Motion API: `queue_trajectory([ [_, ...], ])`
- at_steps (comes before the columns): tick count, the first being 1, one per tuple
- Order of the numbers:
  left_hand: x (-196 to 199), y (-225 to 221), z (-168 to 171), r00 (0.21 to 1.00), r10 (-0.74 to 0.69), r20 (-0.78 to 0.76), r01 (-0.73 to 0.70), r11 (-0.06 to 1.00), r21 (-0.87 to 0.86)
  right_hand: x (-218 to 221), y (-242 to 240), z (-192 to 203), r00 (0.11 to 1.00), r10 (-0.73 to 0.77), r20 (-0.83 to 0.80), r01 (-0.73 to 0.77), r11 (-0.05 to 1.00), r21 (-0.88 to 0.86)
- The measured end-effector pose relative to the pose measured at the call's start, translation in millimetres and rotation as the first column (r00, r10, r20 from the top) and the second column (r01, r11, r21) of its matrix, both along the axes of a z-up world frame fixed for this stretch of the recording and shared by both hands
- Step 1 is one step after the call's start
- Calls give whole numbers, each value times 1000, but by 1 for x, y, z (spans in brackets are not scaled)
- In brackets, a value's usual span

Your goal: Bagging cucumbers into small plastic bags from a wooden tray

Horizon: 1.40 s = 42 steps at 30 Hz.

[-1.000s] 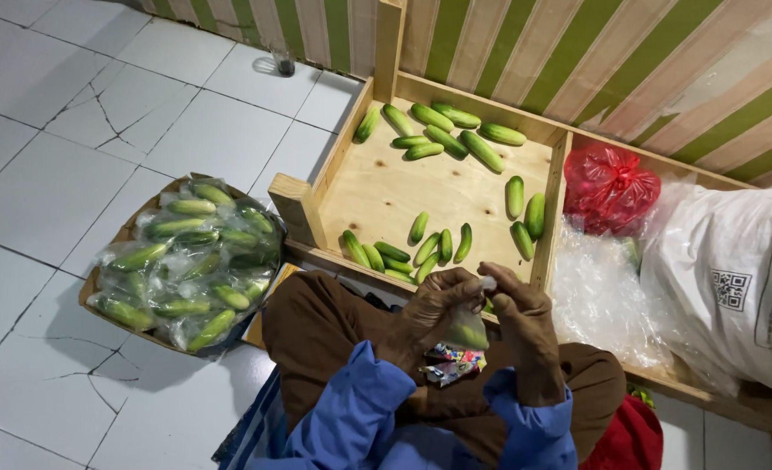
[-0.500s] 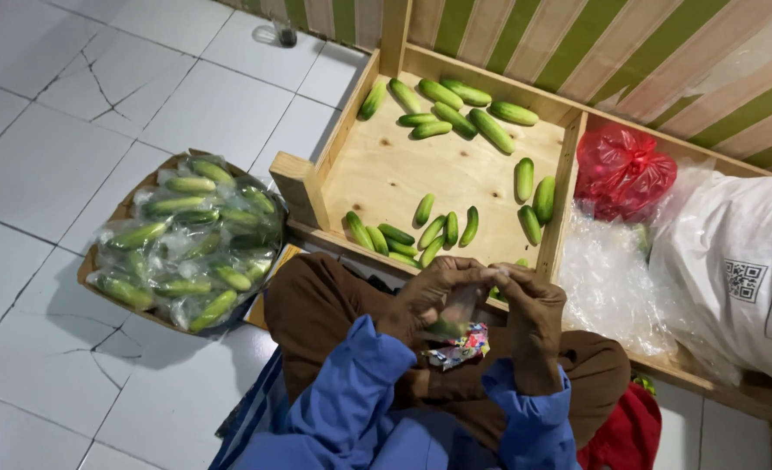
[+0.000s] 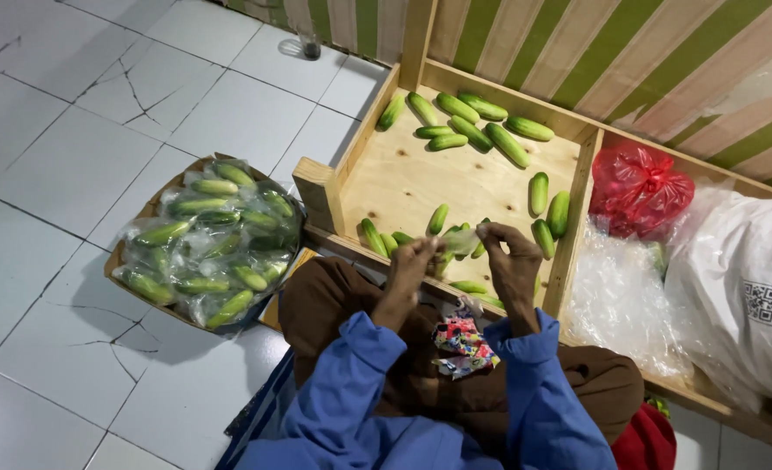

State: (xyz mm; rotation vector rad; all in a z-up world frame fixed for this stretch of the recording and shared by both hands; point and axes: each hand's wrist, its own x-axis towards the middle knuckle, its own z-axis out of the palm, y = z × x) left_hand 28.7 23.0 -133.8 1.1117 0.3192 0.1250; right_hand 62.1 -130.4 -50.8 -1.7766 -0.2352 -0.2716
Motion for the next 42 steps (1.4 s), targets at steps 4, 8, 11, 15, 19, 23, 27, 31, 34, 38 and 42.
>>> queue_trajectory([
  [4, -7, -47, -75, 942, -64, -329, -36, 957, -290, -16, -4, -59, 992, -43, 120, 67, 976, -206],
  [8, -13, -76, -187, 832, -247, -496, -160, 750, -641, -54, -17, -128, 947, 39, 318, 107, 897, -428],
  [11, -19, -83, -248, 787, -259, -560, -206, 745, -634, -92, -23, -139, 924, 57, 378, 114, 903, -415],
  [15, -24, -86, -223, 782, -304, -545, -167, 739, -652, -112, -35, -168, 953, 4, 301, 108, 930, -353],
  [19, -25, -89, -280, 763, -345, -547, -129, 748, -651, -116, -39, -184, 988, -94, 126, 120, 969, -216],
  [23, -44, -71, -219, 750, -236, -618, -114, 874, -473, -112, -33, -186, 981, -149, -126, 133, 983, -130],
  [27, -35, -78, -188, 752, 87, -653, -193, 977, -93, -96, -27, -190, 972, -167, -167, 144, 980, -136],
  [31, -41, -63, -183, 818, 198, -541, -201, 978, 54, -72, -22, -178, 993, 83, 88, -46, 934, -354],
  [34, -41, -52, -178, 814, 245, -527, -221, 969, 110, -49, -19, -199, 968, 197, 158, -100, 873, -477],
  [38, -43, -39, -138, 737, 299, -606, -279, 951, 130, -34, -13, -211, 940, 277, 198, -140, 845, -516],
  [42, -32, -39, -200, 695, 298, -654, -379, 925, 18, -42, -7, -192, 939, 282, 195, -156, 857, -492],
])
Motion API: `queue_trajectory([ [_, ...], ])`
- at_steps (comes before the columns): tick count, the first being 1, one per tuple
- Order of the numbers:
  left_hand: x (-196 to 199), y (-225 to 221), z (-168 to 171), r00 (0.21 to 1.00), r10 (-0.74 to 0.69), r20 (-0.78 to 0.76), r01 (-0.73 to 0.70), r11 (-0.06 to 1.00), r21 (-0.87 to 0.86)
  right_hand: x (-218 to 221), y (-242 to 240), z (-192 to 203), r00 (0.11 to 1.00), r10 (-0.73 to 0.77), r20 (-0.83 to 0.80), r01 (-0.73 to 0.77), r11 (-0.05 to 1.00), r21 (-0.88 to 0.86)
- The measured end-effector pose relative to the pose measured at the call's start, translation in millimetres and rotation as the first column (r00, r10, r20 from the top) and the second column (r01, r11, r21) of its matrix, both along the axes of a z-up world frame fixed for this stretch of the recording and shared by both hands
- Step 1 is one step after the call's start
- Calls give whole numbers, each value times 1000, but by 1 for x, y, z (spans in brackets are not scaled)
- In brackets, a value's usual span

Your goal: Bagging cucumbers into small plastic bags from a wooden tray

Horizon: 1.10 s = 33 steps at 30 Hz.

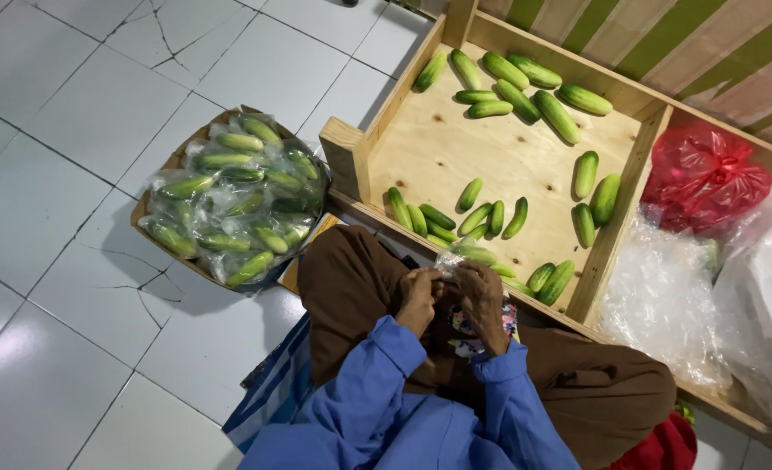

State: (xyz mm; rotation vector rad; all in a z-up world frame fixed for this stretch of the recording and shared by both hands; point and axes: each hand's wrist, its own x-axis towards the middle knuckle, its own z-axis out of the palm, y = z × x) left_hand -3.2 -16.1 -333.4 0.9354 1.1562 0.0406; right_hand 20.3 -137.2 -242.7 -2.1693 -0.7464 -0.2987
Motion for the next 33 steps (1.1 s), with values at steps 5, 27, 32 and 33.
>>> queue_trajectory([
  [5, 8, 15, 60, 993, -10, 118, 17, 998, -56, -12, 7, 30, 997, -27, -68, 24, 999, -37],
  [27, 71, 26, 151, 299, -905, 301, 151, 357, 922, 18, 2, 136, 911, -175, -373, 350, 806, 478],
  [32, 61, 24, 172, 274, -888, 369, 127, 413, 902, 22, 3, 138, 891, -128, -435, 372, 755, 540],
  [33, 59, 24, 177, 273, -888, 370, 128, 415, 901, 24, 0, 140, 891, -129, -435, 372, 756, 538],
])
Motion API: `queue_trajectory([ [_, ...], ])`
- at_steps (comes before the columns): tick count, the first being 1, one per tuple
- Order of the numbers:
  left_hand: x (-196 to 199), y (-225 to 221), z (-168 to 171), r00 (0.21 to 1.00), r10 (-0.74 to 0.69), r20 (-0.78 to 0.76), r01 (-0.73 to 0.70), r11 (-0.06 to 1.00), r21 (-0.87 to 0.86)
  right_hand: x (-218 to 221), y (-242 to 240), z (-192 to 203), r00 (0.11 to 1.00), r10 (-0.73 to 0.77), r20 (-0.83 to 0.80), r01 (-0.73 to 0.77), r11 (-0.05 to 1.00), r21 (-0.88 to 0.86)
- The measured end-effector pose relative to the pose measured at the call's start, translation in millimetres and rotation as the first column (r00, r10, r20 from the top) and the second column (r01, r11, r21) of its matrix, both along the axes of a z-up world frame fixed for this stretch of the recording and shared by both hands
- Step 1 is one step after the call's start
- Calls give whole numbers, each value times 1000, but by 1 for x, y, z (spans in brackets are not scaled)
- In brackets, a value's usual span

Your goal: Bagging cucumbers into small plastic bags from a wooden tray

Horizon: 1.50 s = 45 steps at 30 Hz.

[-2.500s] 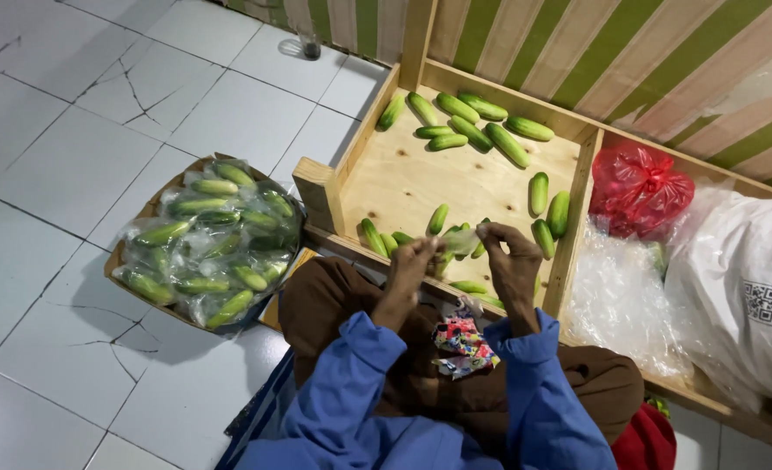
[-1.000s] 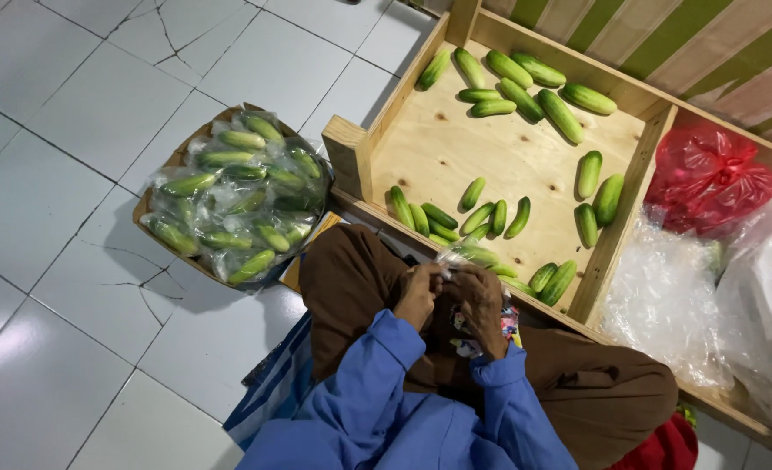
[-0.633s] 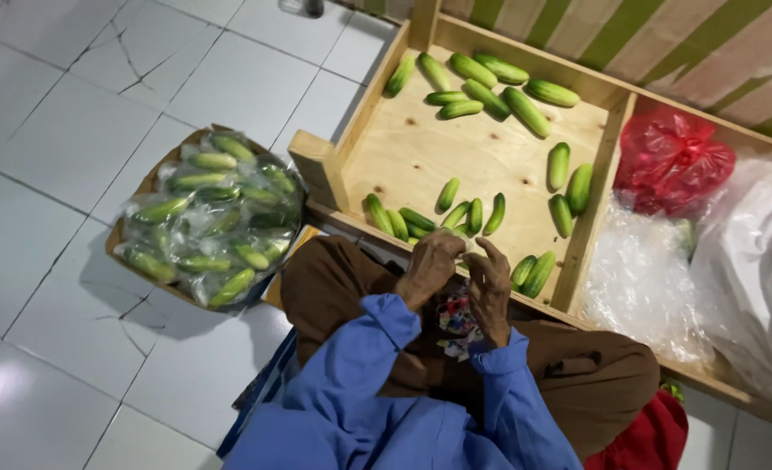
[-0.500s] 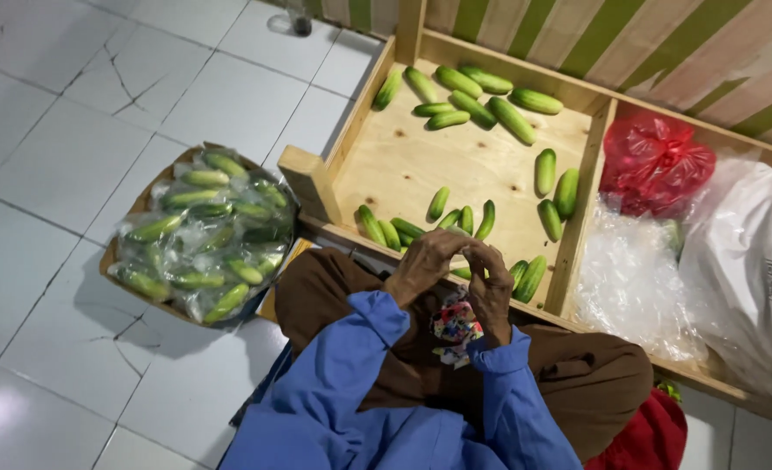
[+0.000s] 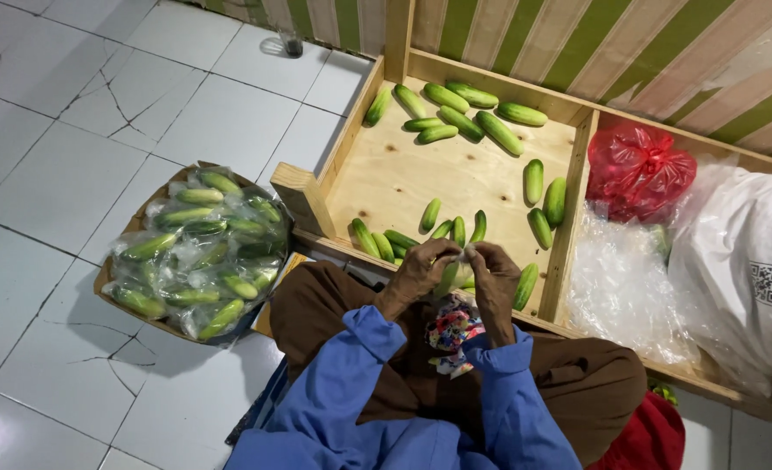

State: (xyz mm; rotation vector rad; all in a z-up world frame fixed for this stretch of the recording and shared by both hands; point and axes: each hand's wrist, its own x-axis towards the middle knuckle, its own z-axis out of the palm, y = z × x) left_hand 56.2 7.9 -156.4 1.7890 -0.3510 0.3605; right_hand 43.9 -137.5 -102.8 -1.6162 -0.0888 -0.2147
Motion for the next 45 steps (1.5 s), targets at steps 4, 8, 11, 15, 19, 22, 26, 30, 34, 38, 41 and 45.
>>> queue_trajectory([
  [4, 0, 1, 9, 999, 29, 23, -27, 994, -107, 5, -5, 9, 999, 40, -7, -40, 997, 62],
  [8, -7, 2, 20, 997, -10, -71, -7, 972, -234, 4, -7, 19, 997, 70, 41, -67, 995, -73],
  [11, -12, 0, 35, 991, 1, -134, -47, 940, -339, 5, -13, 8, 994, 109, 19, -106, 988, -113],
  [15, -9, 5, 37, 986, 19, -169, -84, 919, -386, -6, 0, 28, 981, 185, 55, -183, 982, -50],
  [19, -10, 5, 49, 990, 47, -132, -88, 942, -324, -8, 6, 28, 980, 111, 163, -108, 994, -28],
  [22, -9, 0, 49, 984, 133, -114, -158, 955, -251, -7, 7, 27, 991, 60, 118, -53, 996, -66],
  [26, -5, 4, 35, 934, 357, 30, -357, 934, -24, -8, 7, 32, 996, 29, 90, -16, 989, -145],
  [30, -10, -3, 40, 927, 367, 78, -359, 928, -97, 1, 2, 13, 991, 30, 129, -6, 983, -185],
  [34, -20, 0, 34, 926, 280, 256, -306, 950, 68, 5, -5, -3, 999, 44, 15, -41, 983, -176],
  [38, -25, 5, 20, 914, 235, 332, -308, 932, 190, 0, -3, 8, 986, 106, -129, -121, 986, -115],
  [41, -28, 3, 11, 919, 255, 301, -317, 931, 180, -2, 0, 22, 954, 177, -243, -192, 981, -39],
  [45, -29, 2, 4, 888, 360, 286, -413, 898, 152, -5, 0, 44, 919, 322, -228, -317, 947, 58],
])
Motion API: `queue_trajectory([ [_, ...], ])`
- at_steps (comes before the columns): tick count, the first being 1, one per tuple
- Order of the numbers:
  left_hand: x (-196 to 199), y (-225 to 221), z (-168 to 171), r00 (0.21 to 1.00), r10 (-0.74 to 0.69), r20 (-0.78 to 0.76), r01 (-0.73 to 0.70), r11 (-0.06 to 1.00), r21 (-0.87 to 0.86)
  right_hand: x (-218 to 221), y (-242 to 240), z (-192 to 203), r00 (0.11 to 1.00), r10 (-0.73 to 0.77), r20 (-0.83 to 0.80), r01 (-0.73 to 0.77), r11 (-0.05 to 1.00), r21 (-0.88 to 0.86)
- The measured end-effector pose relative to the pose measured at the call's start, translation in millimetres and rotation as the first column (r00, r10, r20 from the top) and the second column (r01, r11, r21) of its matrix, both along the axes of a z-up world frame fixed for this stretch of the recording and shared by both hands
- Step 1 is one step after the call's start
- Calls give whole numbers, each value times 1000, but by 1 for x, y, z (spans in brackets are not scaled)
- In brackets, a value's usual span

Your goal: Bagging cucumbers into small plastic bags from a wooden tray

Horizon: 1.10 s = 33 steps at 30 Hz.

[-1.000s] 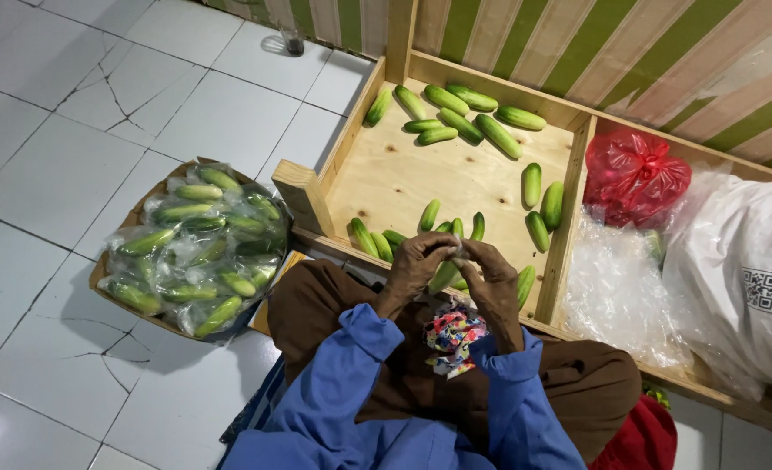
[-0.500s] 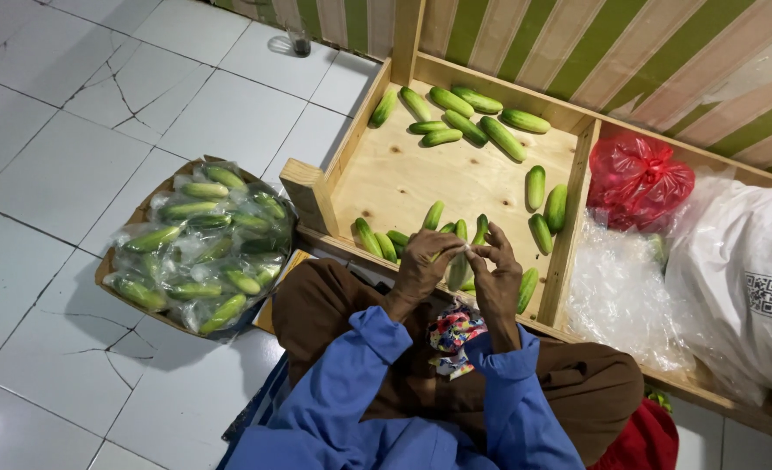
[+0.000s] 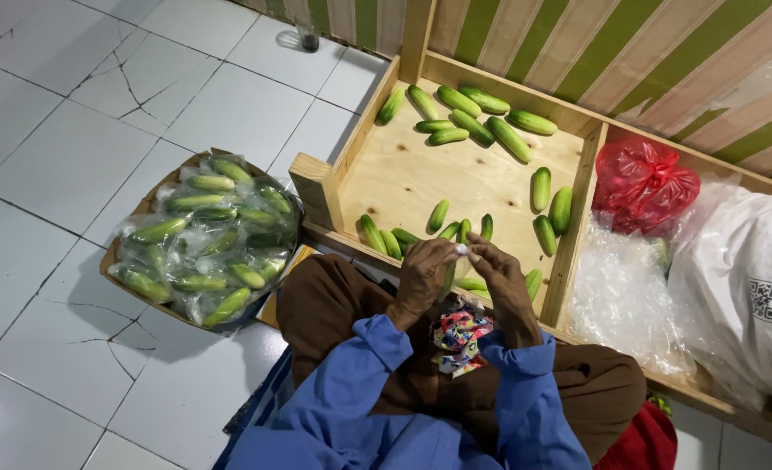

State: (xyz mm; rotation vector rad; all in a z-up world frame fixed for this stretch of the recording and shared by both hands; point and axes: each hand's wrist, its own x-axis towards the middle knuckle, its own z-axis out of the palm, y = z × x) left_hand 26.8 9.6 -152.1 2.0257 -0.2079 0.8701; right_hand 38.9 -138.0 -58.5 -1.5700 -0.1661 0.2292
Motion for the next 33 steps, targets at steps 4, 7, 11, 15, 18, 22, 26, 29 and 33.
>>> queue_trajectory([
  [4, 5, 1, -9, 996, 83, -35, -86, 993, -84, 7, -4, -23, 998, 56, -15, -56, 998, 41],
  [7, 5, 8, -9, 996, 17, -84, -38, 967, -251, 10, 0, -35, 1000, -3, 10, 2, 999, 41],
  [11, -1, 11, -21, 937, -262, -233, 54, 765, -642, 8, 7, -45, 996, -77, 48, 72, 992, 107],
  [15, -4, -1, -16, 893, -390, -223, 38, 560, -827, -2, 26, -37, 986, -124, 110, 111, 986, 121],
  [18, 0, -1, -18, 906, -357, -229, -1, 538, -843, -10, 37, -30, 952, -150, 266, 164, 986, -32],
  [22, -4, 0, -1, 912, -326, -249, -49, 516, -855, -19, 43, -30, 936, -142, 321, 148, 989, 5],
  [26, -11, -6, 4, 897, -334, -289, -127, 431, -893, -20, 49, -43, 961, -195, 195, 169, 975, 144],
  [29, -18, -5, 8, 876, -362, -319, -205, 319, -925, -20, 53, -43, 968, -215, 134, 190, 966, 174],
  [33, -19, -3, 5, 871, -339, -357, -257, 306, -917, -21, 49, -48, 972, -220, 87, 199, 960, 196],
])
